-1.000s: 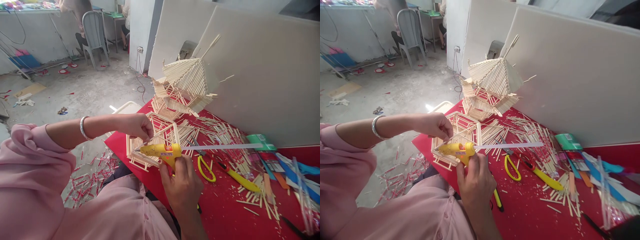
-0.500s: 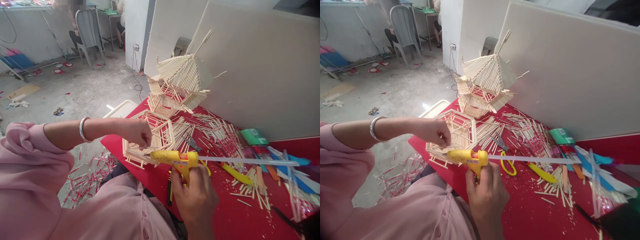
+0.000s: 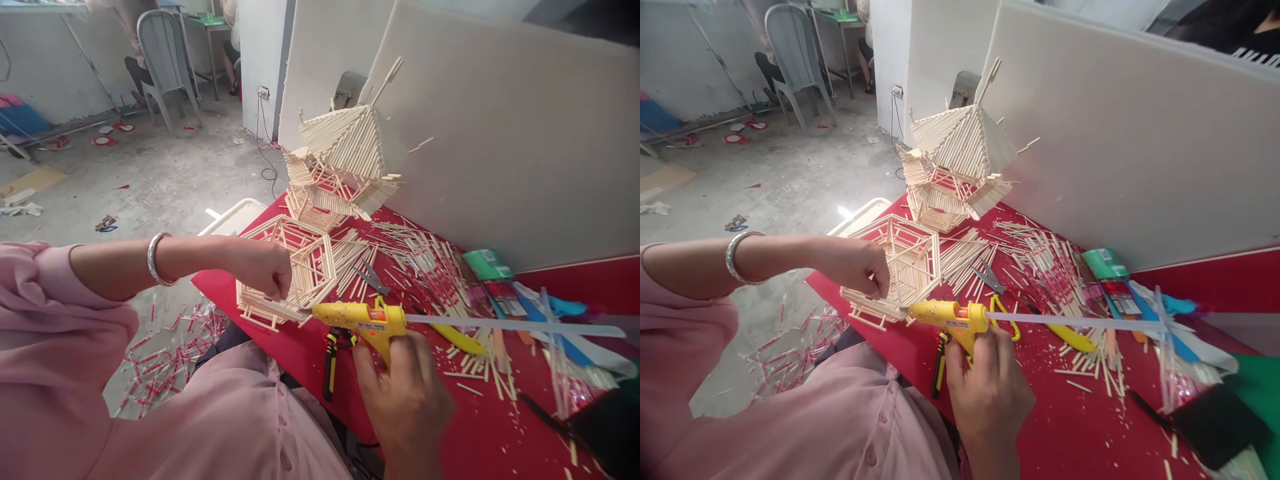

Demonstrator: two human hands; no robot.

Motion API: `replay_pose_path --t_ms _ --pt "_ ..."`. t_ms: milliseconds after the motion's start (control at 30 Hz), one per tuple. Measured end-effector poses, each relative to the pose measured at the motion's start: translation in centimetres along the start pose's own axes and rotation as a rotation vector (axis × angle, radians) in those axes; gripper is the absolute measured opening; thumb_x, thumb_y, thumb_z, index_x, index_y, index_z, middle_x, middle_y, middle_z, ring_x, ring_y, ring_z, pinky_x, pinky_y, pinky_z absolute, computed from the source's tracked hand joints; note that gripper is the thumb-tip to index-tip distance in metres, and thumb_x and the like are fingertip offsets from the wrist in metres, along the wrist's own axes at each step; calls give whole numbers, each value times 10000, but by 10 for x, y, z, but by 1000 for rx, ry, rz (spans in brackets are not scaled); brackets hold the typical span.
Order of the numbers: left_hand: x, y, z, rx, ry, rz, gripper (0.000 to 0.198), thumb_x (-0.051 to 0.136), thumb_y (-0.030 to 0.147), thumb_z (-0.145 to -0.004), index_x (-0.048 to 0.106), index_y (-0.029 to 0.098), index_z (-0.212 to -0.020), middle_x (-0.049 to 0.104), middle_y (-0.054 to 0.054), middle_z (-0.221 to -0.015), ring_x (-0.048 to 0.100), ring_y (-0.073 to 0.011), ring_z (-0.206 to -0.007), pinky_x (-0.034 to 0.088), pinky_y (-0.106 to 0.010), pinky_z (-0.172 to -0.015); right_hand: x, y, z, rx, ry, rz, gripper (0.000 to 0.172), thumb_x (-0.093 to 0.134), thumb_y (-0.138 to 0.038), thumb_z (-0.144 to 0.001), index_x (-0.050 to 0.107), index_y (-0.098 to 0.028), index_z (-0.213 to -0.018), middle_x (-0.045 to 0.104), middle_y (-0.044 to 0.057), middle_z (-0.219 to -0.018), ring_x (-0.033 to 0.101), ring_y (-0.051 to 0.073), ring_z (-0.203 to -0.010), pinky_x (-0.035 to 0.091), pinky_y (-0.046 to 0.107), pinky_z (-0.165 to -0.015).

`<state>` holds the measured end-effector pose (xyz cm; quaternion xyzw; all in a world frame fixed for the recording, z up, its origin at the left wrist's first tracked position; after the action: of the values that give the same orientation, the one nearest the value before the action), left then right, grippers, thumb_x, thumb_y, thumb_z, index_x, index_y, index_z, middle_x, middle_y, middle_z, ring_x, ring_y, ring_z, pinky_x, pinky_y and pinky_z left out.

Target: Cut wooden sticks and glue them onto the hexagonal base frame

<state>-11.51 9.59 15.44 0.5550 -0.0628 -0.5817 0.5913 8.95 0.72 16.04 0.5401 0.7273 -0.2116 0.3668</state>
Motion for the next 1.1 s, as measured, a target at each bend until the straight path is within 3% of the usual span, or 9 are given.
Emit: replay_pose_path --t_ms 467,700,1100 --pt "0 5 1 1 13 -92 262 605 52 -673 795 215 -753 726 27 -647 529 -65 -530 342 -184 -518 -3 2 0 5 6 25 137 563 -308 -878 593 -184 -925 658 64 -823 629 178 -639 409 273 -529" --pt "1 5 1 -3 -27 -123 295 617 52 -724 799 232 -870 764 9 -760 589 -86 -611 399 -203 -600 -4 3 1 33 40 15 218 616 -387 -871 588 -172 -893 665 73 -837 630 178 -643 395 276 -511" --pt "3 6 1 -6 -46 -195 282 648 32 -766 795 227 -908 780 -5 -821 632 -92 -661 411 -186 -602 0 2 4 37 19 -11 223 616 -372 -874 601 -161 -945 667 78 -872 640 184 -688 402 277 -531"
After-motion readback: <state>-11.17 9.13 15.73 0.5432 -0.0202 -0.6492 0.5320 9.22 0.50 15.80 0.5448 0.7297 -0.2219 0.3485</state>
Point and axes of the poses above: each hand's wrist, its own z-axis away from the middle knuckle, its own x-axis out of the palm, y = z × x, the point moved 6 cm from there along -z, towards the middle knuckle
